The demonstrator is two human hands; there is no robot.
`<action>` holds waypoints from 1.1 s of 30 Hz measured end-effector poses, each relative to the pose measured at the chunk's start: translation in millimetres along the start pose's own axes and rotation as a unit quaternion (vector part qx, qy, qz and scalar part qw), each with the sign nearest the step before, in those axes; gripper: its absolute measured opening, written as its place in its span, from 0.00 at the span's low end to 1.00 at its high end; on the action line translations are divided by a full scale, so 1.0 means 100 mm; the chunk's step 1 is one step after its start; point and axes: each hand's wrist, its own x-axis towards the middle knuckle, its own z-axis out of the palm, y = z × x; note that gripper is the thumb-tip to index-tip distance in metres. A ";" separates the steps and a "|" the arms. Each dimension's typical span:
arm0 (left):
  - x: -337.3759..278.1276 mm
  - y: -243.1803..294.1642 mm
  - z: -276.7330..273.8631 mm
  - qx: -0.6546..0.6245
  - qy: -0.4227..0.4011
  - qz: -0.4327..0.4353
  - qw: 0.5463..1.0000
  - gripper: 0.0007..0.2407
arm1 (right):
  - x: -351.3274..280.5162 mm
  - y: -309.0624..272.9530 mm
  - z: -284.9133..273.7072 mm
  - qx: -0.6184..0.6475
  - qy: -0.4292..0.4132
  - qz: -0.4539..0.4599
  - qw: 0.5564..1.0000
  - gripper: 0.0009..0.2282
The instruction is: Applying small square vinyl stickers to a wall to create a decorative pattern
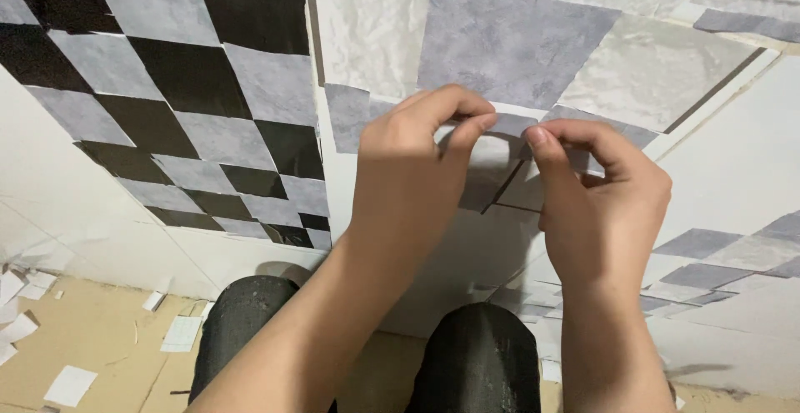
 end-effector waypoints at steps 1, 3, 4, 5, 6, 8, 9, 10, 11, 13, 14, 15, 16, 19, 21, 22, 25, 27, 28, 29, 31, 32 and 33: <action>0.00 -0.02 0.02 0.000 0.000 0.000 1.000 0.04 | 0.00 -0.03 0.00 0.000 0.000 0.000 1.000 0.02; 0.00 -0.06 0.04 0.015 0.017 0.026 0.999 0.04 | -0.01 -0.09 0.00 -0.022 0.009 0.046 0.999 0.01; 0.01 -0.05 0.04 0.015 0.018 0.027 0.999 0.04 | 0.00 -0.08 0.00 -0.021 0.010 0.045 0.999 0.01; 0.01 -0.03 0.03 0.015 0.009 0.004 1.000 0.04 | 0.01 -0.06 0.01 -0.027 0.019 0.033 0.999 0.02; 0.02 -0.03 0.02 0.014 0.000 -0.020 1.000 0.10 | 0.02 -0.05 0.01 -0.034 0.028 0.021 0.999 0.03; 0.04 0.01 0.03 0.026 0.011 -0.028 0.999 0.09 | 0.05 0.08 0.03 -0.033 0.033 -0.018 0.999 0.03; 0.05 0.02 0.04 0.039 0.021 -0.037 0.998 0.09 | 0.07 0.14 0.04 -0.032 0.037 -0.057 0.997 0.04; 0.06 0.05 0.02 0.038 0.021 -0.036 0.998 0.09 | 0.06 0.10 0.04 -0.032 0.037 -0.058 0.997 0.04; 0.08 0.08 0.01 0.041 0.006 -0.073 0.996 0.09 | 0.04 0.05 0.04 -0.020 0.037 -0.033 0.999 0.04; 0.09 0.09 0.01 0.045 -0.009 -0.110 0.993 0.10 | 0.03 0.02 0.05 -0.009 0.036 -0.008 0.999 0.05; 0.08 0.06 0.02 0.048 0.006 -0.088 0.995 0.10 | 0.03 0.03 0.05 -0.007 0.043 -0.015 0.999 0.04; 0.08 0.03 0.04 0.052 0.020 -0.065 0.996 0.11 | 0.04 0.04 0.06 -0.004 0.050 -0.022 0.998 0.07; 0.08 0.03 0.05 0.052 0.020 -0.065 0.996 0.11 | 0.04 0.05 0.05 -0.004 0.050 -0.022 0.998 0.07; 0.07 -0.01 0.08 0.069 0.031 -0.052 0.996 0.12 | 0.06 0.13 0.06 -0.025 0.056 -0.038 0.997 0.09; 0.07 -0.06 0.12 0.086 0.072 0.016 0.994 0.13 | 0.11 0.23 0.08 -0.012 0.058 -0.066 0.996 0.09; 0.05 -0.05 0.09 0.085 0.072 0.017 0.994 0.13 | 0.07 0.18 0.05 -0.011 0.059 -0.066 0.996 0.09; 0.00 -0.04 -0.02 0.045 0.022 0.073 0.996 0.07 | 0.01 0.11 -0.02 -0.003 0.040 -0.032 0.999 0.05; -0.05 -0.06 -0.10 0.034 -0.069 0.145 0.986 0.16 | -0.01 0.19 -0.06 0.015 0.018 -0.109 0.994 0.04; -0.05 -0.01 -0.15 0.035 -0.070 0.144 0.986 0.16 | -0.01 0.15 -0.09 0.015 0.018 -0.108 0.994 0.04; -0.05 0.05 -0.20 0.049 -0.113 0.099 0.987 0.13 | -0.01 0.12 -0.13 -0.015 -0.013 -0.161 0.987 0.05; -0.06 0.10 -0.25 0.064 -0.157 0.054 0.984 0.11 | 0.01 0.08 -0.19 -0.044 -0.044 -0.212 0.975 0.06; -0.06 0.10 -0.27 0.062 -0.125 0.081 0.987 0.09 | 0.03 0.06 -0.21 -0.069 -0.070 -0.235 0.967 0.06; -0.06 0.09 -0.29 0.059 -0.093 0.108 0.988 0.07 | 0.05 0.03 -0.24 -0.093 -0.096 -0.258 0.957 0.06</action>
